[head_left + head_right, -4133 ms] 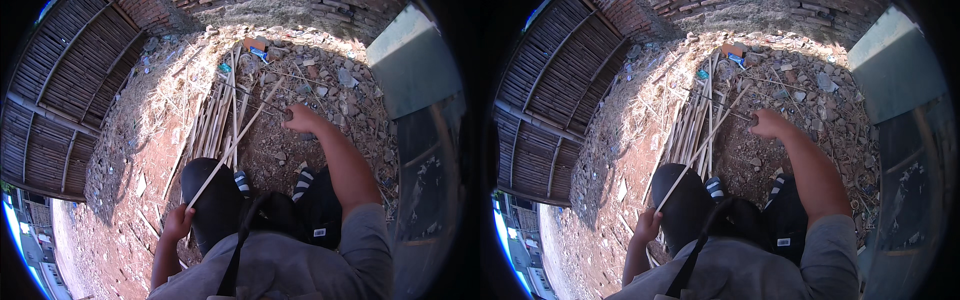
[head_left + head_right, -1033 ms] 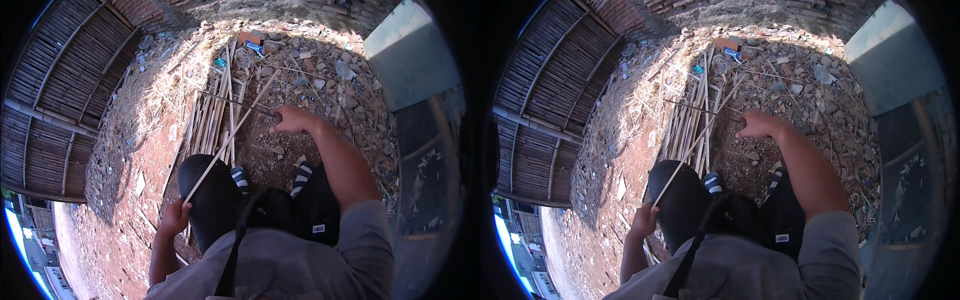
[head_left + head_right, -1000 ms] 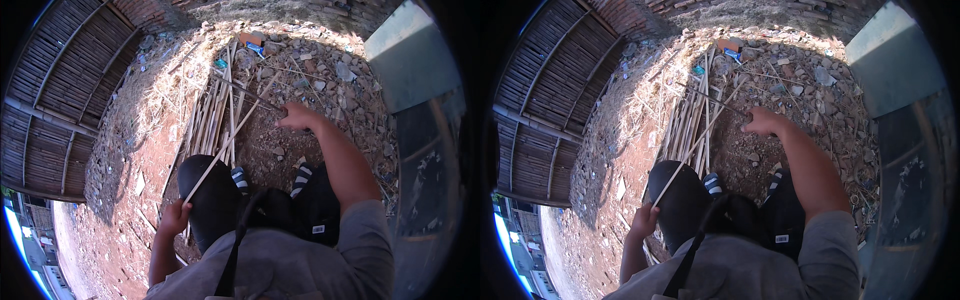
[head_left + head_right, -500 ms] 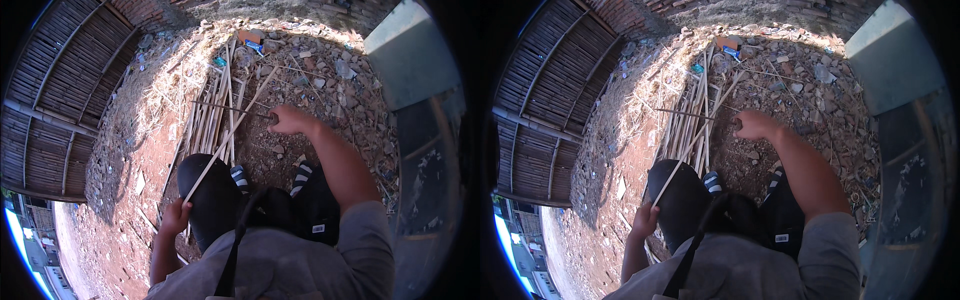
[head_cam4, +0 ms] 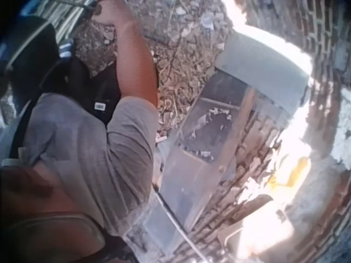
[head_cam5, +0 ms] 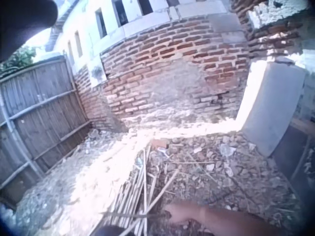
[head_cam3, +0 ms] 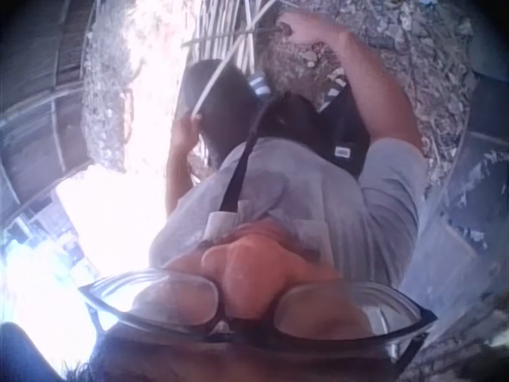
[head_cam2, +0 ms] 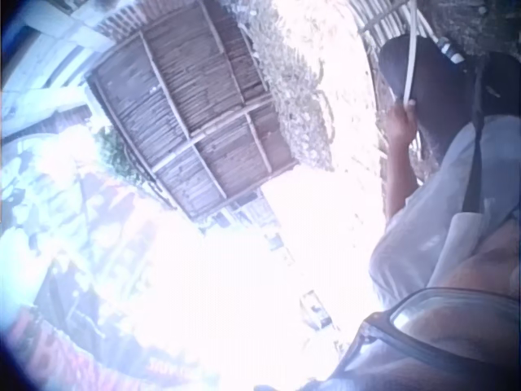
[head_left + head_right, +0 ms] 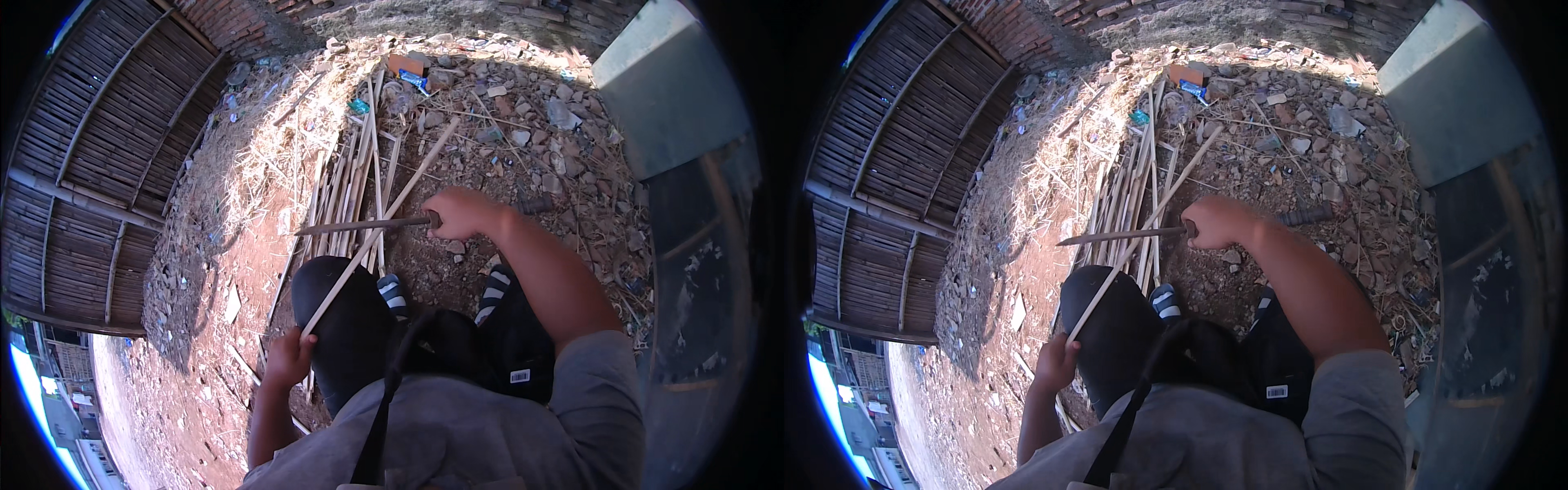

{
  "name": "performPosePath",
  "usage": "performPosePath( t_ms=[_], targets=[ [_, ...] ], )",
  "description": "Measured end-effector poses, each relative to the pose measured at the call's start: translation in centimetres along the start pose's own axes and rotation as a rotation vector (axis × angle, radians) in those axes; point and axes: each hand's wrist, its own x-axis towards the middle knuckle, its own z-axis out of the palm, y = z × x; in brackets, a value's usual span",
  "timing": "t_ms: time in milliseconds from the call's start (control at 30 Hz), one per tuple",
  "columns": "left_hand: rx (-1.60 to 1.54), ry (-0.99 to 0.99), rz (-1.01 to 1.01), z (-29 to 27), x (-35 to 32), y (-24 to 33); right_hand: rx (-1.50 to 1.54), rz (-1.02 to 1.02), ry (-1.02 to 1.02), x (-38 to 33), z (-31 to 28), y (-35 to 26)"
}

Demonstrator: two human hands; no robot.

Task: The person sits on the ground and uses a machete to split long bamboo poles into thin strips. They hold the pole with their left hand and repeatedly strike it with the machete in their right hand to separate the sections.

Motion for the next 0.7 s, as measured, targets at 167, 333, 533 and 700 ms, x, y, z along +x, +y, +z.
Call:
performPosePath(
  t_ms=[167, 333, 533, 700],
  targets=[
    [0.027, 0.008, -0.014, 0.4, 0.4, 0.3, 0.296, 0.354, 0.269, -0.2, -0.7, 5.5],
    [0.026, -0.016, -0.013, 0.1, 0.5, 0.7, 0.118, 0.129, 0.184, -0.2, 1.2, 2.6],
    [-0.046, -0.013, -0.011, 0.0, -0.1, 0.3, -0.07, -0.098, -0.004, 0.3, 1.2, -2.1],
    [-0.018, -0.041, -0.058, -0.3, 0.8, 1.1, 0.167, 0.261, 0.177, 0.3, 0.7, 5.7]
  ],
)
